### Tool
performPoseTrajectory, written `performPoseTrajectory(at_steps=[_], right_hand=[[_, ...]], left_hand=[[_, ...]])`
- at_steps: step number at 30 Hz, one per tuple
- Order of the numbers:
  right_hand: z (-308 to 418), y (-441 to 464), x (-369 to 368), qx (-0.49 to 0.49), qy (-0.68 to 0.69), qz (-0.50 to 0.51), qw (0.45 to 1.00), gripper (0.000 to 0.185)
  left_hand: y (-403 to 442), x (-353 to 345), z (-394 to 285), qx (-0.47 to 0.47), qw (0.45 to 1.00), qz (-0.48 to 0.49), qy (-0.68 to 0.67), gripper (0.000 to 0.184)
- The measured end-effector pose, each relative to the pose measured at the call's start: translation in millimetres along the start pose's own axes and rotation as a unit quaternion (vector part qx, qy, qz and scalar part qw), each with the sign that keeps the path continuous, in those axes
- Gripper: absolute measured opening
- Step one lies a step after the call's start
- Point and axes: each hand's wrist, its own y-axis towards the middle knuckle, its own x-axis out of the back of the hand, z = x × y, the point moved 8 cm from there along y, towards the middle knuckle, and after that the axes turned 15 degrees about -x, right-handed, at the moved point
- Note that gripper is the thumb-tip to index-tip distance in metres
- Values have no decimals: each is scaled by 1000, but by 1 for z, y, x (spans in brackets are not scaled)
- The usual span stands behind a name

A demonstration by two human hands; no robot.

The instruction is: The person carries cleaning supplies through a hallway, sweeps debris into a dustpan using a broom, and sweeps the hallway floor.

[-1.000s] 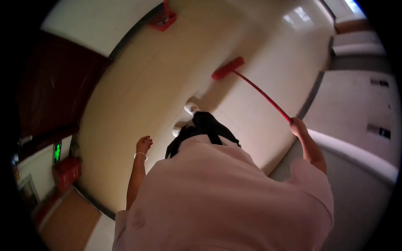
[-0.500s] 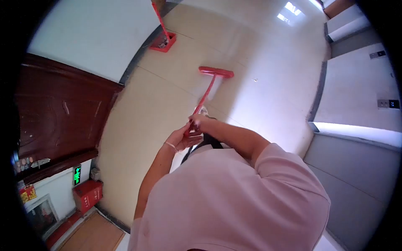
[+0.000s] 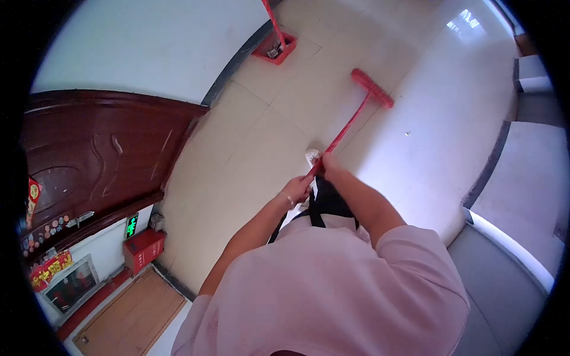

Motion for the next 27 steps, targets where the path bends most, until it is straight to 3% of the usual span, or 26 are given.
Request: performPoseTrajectory(at_steps=[6,9,10,11,12,13,17,18,20,21,22,27], right_hand=[[49,-18,-39,-21,-97,-26,995,13],[9,27,-61,-93,-48,-10,995,16],[-10,5,-80,-115,-142,25,983,17],[-37,6,-97,-167,-101,66,979,15],[-61,15,-106,-191,-160,85,965,15],[-82,6,-118,-245,-52,93,964,13],[-98,23,-138,-204,-5,112,973,10],[-97,25,-145,-190,35,138,971,9],[-65,29,-123,-95,33,50,994,8],[-43,36,-107,-38,117,3,992,10],[-28,43,-90,4,155,-41,987,12],[12,-12,-76,60,175,-16,983,12]], left_hand=[[-16,41,-67,-5,999,14,42,25],[-84,75,-100,48,994,-4,95,26],[-98,91,-97,59,994,-15,89,25],[-112,108,-97,70,989,-8,130,27],[-125,116,-98,88,985,13,145,26],[-135,119,-101,103,985,21,136,26],[-136,142,-112,155,975,52,153,26],[-122,145,-112,115,972,78,188,26],[-90,142,-101,91,961,110,237,26],[-65,135,-96,96,956,118,251,26],[-37,126,-94,8,933,174,316,24],[16,71,-103,91,943,248,203,20]])
